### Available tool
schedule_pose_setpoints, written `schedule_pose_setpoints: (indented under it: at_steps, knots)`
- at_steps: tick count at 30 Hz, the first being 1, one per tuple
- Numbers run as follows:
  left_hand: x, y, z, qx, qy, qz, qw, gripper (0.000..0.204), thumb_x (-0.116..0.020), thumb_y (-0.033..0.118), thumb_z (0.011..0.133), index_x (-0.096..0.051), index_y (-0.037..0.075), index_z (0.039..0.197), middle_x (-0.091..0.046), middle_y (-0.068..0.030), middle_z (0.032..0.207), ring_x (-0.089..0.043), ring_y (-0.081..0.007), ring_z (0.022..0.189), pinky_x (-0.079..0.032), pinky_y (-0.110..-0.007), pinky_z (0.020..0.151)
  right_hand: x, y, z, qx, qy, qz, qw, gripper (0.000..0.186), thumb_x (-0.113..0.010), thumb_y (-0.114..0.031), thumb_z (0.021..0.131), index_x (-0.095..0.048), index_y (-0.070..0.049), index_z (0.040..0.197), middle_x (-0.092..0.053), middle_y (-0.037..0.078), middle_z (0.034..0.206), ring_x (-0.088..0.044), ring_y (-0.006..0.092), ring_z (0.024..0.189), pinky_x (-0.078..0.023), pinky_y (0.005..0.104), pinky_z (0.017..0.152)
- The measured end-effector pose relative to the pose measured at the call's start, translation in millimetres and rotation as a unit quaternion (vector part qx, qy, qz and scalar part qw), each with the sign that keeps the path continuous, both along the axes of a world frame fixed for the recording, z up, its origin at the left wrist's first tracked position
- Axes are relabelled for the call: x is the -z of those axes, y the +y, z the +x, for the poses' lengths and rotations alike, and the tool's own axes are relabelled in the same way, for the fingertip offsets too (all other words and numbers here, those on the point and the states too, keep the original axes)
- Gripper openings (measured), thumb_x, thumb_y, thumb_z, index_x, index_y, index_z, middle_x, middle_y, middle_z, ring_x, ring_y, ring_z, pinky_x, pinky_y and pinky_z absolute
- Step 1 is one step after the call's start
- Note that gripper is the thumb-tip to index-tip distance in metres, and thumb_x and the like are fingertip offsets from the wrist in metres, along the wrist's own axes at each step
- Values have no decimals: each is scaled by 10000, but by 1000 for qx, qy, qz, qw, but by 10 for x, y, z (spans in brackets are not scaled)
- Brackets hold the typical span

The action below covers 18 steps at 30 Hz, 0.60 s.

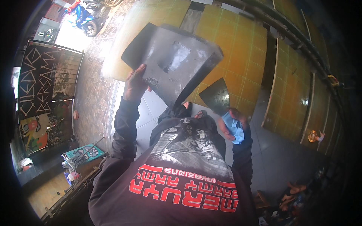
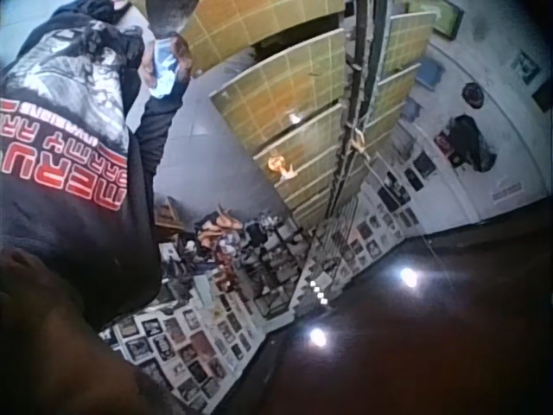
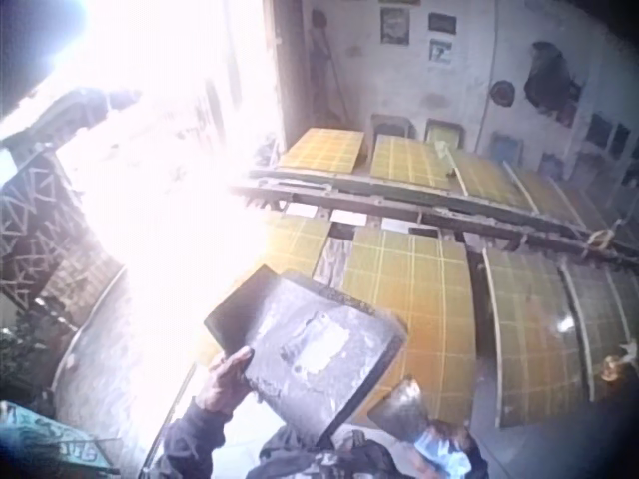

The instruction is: The person cleans a putty knife and a plastic sheet by scraping off black ink and wiping them with a blue cloth.

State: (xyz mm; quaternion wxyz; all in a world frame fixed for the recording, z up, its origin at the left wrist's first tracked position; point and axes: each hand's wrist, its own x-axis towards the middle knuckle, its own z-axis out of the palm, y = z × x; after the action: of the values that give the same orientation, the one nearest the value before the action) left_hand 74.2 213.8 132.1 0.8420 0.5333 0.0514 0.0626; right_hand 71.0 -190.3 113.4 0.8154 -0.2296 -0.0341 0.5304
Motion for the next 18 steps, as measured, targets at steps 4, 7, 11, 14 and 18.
schedule_pose_setpoints:
  at_steps: [4, 7, 11, 14, 18]
  knots:
    - [122, 266, -378, -84, -31, 31, 996, 248, -557, 211, 962, -638, 30, 1111, -666, -116, 959, -660, -239, 627, -551, -386, 509, -42, -165, -172, 16, -49, -101, 994, 493, -389, -451, 996, -544, 13, 934, -527, 130, 601, -457, 170, 367, -395, 282, 361]
    - [138, 458, -722, -140, -4, 6, 990, 237, -527, 204, 979, -640, 26, 1088, -666, -109, 978, -660, -213, 661, -542, -366, 508, -22, -335, -208, 38, -206, -328, 921, 476, -446, -430, 992, -606, 9, 904, -594, 105, 678, -541, 138, 506, -431, 250, 485]
    - [176, 595, -1265, -242, 94, -22, 965, 252, -487, 259, 1000, -619, 61, 1084, -671, -53, 912, -637, -154, 679, -509, -317, 516, -202, -395, -221, 60, -481, -532, 694, 387, -549, -270, 971, -573, -33, 1275, -619, 54, 798, -576, 143, 712, -475, 291, 673]
    - [486, 630, -1766, -304, 160, -59, 937, 248, -497, 292, 996, -623, 91, 1069, -667, -16, 893, -594, -109, 663, -485, -307, 537, -377, -423, -120, 20, -572, -564, 595, 382, -590, -178, 930, -574, -106, 1305, -614, 71, 822, -584, 179, 739, -480, 313, 703]
    - [962, 472, -2490, -344, 236, -144, 897, 221, -514, 289, 991, -645, 112, 1005, -671, 20, 852, -588, -86, 627, -477, -319, 532, -568, -336, 67, -47, -610, -594, 522, 398, -641, -120, 871, -618, -186, 1263, -569, 92, 823, -585, 239, 743, -476, 349, 688]
